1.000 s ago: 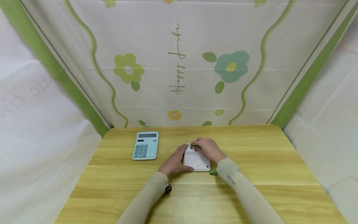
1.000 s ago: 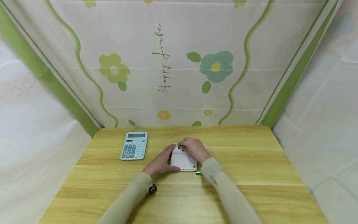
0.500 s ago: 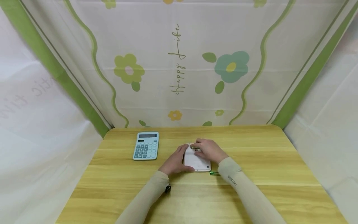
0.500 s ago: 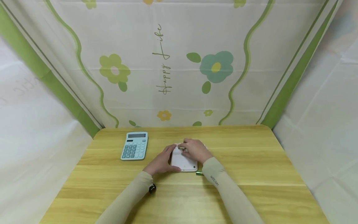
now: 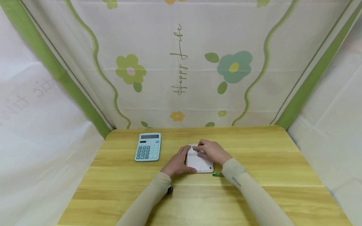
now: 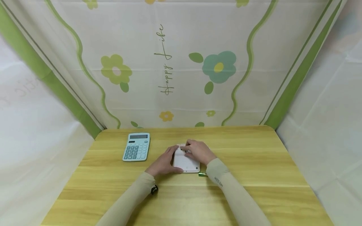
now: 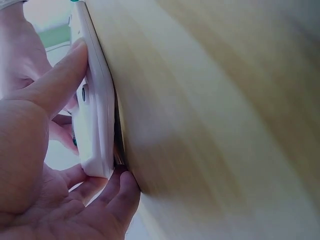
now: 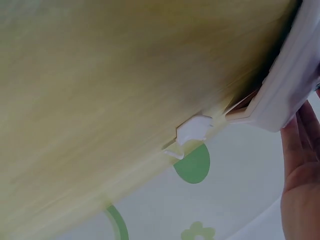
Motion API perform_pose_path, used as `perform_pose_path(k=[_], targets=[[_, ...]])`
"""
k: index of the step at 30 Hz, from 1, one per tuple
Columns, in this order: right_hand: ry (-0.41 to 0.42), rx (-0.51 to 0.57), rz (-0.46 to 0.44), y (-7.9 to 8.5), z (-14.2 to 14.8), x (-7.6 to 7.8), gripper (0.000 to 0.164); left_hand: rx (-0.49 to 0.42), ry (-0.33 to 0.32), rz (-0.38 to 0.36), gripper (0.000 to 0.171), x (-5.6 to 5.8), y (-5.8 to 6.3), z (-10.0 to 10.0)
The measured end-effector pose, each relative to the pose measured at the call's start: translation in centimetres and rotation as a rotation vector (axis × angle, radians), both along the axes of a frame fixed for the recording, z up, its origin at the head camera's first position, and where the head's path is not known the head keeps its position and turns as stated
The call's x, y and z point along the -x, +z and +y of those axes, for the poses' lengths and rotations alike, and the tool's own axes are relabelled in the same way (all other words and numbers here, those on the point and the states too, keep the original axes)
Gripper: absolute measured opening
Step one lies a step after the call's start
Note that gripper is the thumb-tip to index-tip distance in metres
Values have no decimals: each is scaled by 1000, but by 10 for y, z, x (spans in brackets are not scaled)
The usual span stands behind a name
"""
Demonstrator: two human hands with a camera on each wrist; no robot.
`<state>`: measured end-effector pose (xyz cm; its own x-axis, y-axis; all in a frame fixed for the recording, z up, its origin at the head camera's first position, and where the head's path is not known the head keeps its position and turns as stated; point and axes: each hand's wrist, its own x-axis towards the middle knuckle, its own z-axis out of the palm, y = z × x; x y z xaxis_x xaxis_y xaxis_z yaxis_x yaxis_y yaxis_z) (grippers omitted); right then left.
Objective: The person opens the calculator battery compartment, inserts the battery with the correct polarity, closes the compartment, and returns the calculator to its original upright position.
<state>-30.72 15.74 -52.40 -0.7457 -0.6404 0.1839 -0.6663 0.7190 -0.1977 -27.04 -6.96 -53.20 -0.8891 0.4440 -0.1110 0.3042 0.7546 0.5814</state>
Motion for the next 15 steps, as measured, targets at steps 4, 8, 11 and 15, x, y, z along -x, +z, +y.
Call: perform_pose_path(k=[4, 8, 11, 15], targets=[[7, 14, -6, 0, 1, 1, 42, 5, 4, -3, 115, 2, -2, 0], [11, 13, -19, 0, 3, 0, 42, 16, 7, -14, 116, 3, -2, 0], [-6, 24, -39, 0, 5, -1, 41, 15, 4, -11, 117, 4, -3, 0], [-38, 37, -79, 0, 6, -2, 42, 26, 7, -4, 117, 5, -5, 1]])
